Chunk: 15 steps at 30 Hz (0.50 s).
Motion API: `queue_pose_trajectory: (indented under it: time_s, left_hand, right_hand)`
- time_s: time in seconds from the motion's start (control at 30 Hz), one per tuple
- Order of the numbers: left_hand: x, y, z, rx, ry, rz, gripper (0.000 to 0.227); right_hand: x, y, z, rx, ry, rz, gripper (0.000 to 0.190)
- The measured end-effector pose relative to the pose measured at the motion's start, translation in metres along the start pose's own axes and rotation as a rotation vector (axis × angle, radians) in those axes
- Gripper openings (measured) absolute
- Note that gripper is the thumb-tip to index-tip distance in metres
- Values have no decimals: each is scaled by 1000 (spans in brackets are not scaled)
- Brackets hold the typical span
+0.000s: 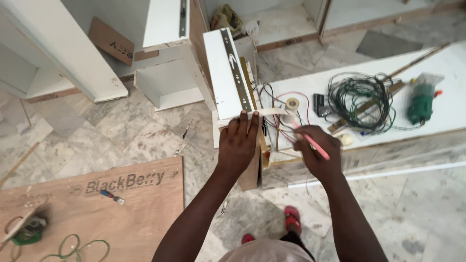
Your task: The person rubs a white putty-like substance along the edges of a white wooden drawer front to smooth the surface. They then pick up a long white plastic strip, align it along the drawer edge, and mark it with a pink pen.
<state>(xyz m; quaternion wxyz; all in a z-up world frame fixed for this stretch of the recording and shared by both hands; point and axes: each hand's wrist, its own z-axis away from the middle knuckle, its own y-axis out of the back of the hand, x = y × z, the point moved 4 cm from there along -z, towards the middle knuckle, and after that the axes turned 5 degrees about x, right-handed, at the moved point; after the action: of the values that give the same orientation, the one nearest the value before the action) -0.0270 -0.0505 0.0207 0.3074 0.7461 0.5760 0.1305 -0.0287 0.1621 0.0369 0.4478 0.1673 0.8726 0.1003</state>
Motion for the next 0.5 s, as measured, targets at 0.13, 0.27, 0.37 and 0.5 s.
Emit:
queue_pose_trajectory:
  time_s: [0.13,0.27,0.37,0.5]
  left_hand:
    - [-2,3,1,-16,21,42,54]
    - [-4,8,1,34,36,98,55]
    - [-4,3,0,10,62,96,52]
    - [-17,7,2,164,187,35,50]
  right_hand:
    - [-15,-1,-24,23,497,399,20]
    - [17,-43,-53,-153,612,375,34]
    - [48,-55,-65,-172,496,255,28]
    - [72,-56,-70,-102,417,208,16]
